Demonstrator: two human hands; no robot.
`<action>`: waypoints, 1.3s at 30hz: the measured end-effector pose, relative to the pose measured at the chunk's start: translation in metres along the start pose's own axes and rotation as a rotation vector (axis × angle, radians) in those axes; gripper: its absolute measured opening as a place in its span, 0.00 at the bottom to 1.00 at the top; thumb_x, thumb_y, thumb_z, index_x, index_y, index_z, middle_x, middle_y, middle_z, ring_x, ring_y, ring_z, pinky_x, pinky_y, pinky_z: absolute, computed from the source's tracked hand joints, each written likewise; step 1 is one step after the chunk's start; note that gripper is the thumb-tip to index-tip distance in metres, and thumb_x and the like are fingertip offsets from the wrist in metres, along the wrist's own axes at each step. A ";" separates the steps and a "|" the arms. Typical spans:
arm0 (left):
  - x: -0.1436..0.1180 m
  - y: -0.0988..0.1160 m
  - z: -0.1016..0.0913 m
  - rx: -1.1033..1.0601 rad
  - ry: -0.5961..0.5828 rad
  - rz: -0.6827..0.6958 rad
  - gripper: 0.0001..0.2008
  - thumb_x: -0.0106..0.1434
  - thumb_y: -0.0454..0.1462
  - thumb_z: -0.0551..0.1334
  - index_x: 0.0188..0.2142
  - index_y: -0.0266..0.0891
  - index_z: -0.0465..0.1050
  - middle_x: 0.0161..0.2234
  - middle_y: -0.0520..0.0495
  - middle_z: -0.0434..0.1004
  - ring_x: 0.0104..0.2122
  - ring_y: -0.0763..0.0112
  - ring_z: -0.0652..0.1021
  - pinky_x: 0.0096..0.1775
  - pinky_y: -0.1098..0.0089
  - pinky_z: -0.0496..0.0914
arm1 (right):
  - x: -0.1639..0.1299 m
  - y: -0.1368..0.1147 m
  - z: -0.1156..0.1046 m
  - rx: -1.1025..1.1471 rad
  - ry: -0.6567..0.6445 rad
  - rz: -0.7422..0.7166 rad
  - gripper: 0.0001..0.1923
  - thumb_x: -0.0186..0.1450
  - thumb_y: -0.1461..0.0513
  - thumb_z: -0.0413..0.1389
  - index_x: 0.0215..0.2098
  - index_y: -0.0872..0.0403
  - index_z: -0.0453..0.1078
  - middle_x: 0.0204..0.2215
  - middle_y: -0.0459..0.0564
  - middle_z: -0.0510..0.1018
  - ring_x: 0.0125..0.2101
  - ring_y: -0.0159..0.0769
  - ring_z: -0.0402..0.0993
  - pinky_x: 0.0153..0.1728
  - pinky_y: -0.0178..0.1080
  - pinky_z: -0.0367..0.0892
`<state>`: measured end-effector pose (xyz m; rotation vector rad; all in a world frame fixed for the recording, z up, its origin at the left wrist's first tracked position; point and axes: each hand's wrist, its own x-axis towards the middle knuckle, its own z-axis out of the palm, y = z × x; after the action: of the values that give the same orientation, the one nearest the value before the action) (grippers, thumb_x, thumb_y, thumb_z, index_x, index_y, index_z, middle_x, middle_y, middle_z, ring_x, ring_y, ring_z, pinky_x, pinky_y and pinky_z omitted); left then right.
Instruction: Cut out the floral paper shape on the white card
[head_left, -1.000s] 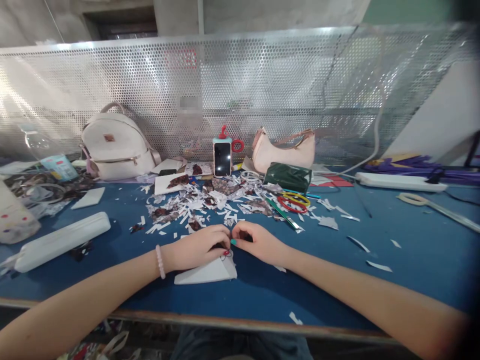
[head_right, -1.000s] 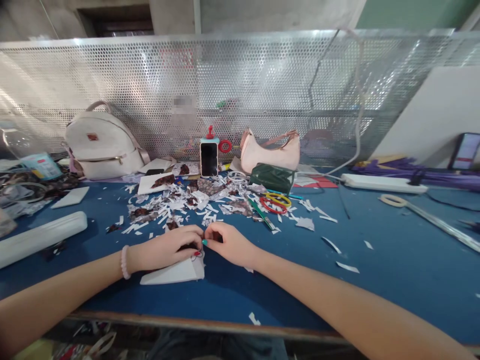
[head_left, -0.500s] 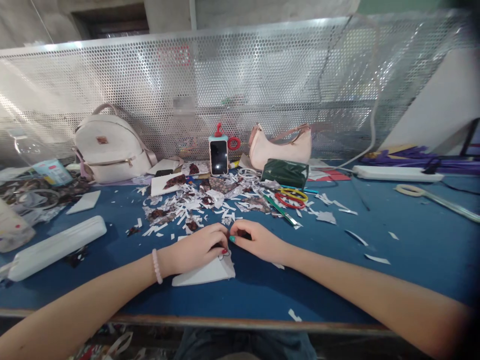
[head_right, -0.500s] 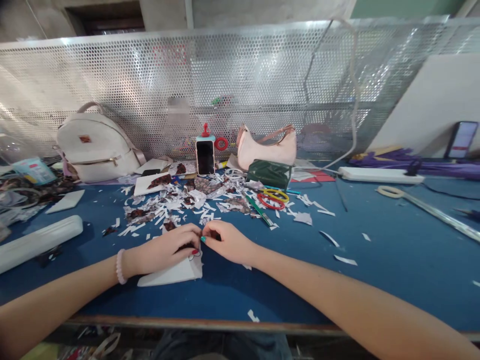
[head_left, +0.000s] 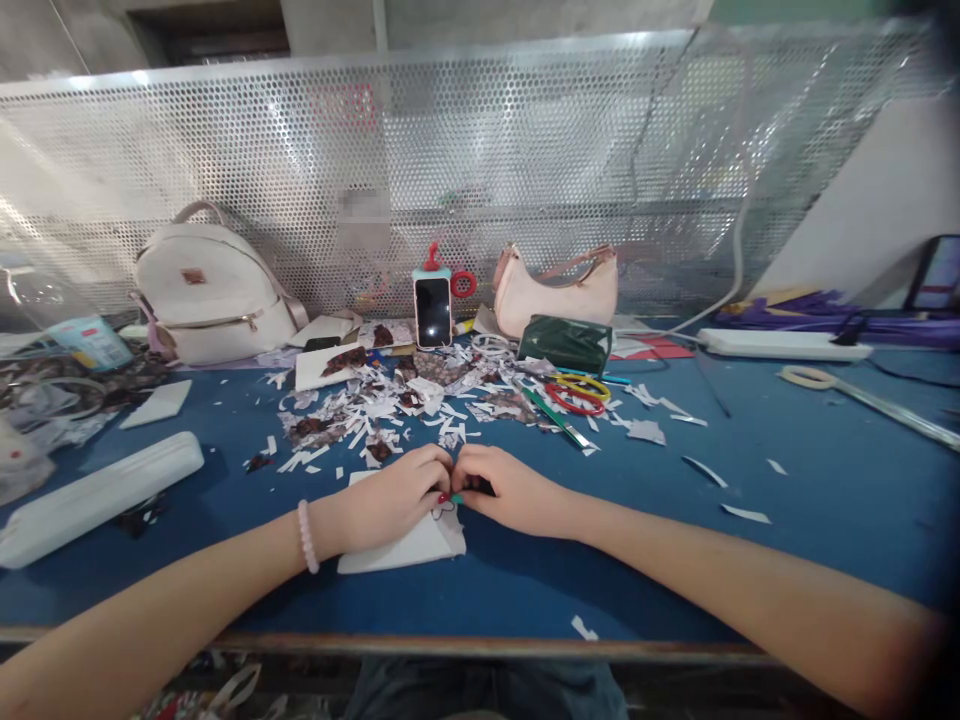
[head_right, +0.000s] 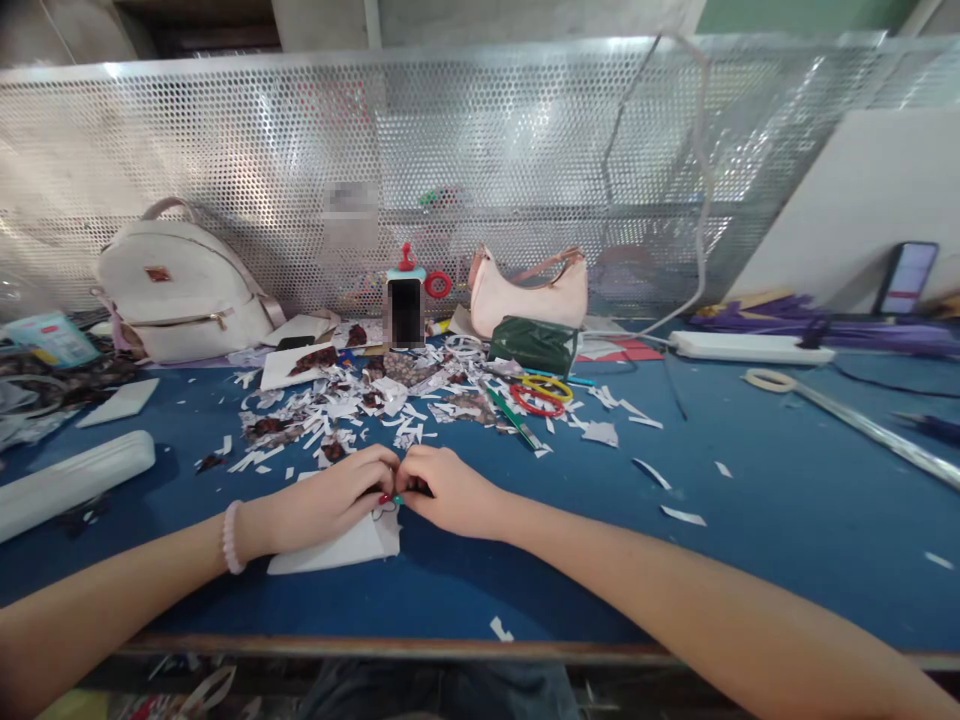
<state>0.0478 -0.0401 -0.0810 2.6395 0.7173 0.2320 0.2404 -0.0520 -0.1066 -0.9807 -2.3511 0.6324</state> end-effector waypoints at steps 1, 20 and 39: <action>0.000 -0.001 0.000 -0.006 0.002 0.009 0.07 0.65 0.30 0.47 0.33 0.37 0.61 0.42 0.43 0.62 0.43 0.67 0.67 0.47 0.65 0.64 | 0.000 0.001 0.001 -0.005 -0.005 0.005 0.06 0.56 0.72 0.53 0.27 0.55 0.64 0.28 0.46 0.66 0.29 0.31 0.63 0.32 0.34 0.59; -0.001 -0.004 -0.001 -0.083 -0.009 -0.012 0.06 0.64 0.31 0.49 0.32 0.39 0.61 0.43 0.45 0.62 0.43 0.69 0.68 0.47 0.65 0.63 | 0.000 -0.002 0.000 -0.036 -0.037 0.000 0.07 0.58 0.72 0.51 0.28 0.54 0.62 0.28 0.46 0.67 0.29 0.32 0.62 0.32 0.35 0.58; -0.002 0.001 0.001 -0.076 0.092 0.044 0.02 0.62 0.33 0.52 0.33 0.38 0.62 0.41 0.44 0.66 0.41 0.68 0.69 0.45 0.65 0.66 | -0.049 -0.088 -0.035 0.011 0.054 -0.356 0.10 0.58 0.65 0.50 0.36 0.43 0.66 0.27 0.47 0.72 0.30 0.36 0.68 0.39 0.41 0.62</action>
<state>0.0467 -0.0418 -0.0814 2.5876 0.6673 0.3882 0.2466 -0.1360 -0.0420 -0.5441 -2.3885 0.4713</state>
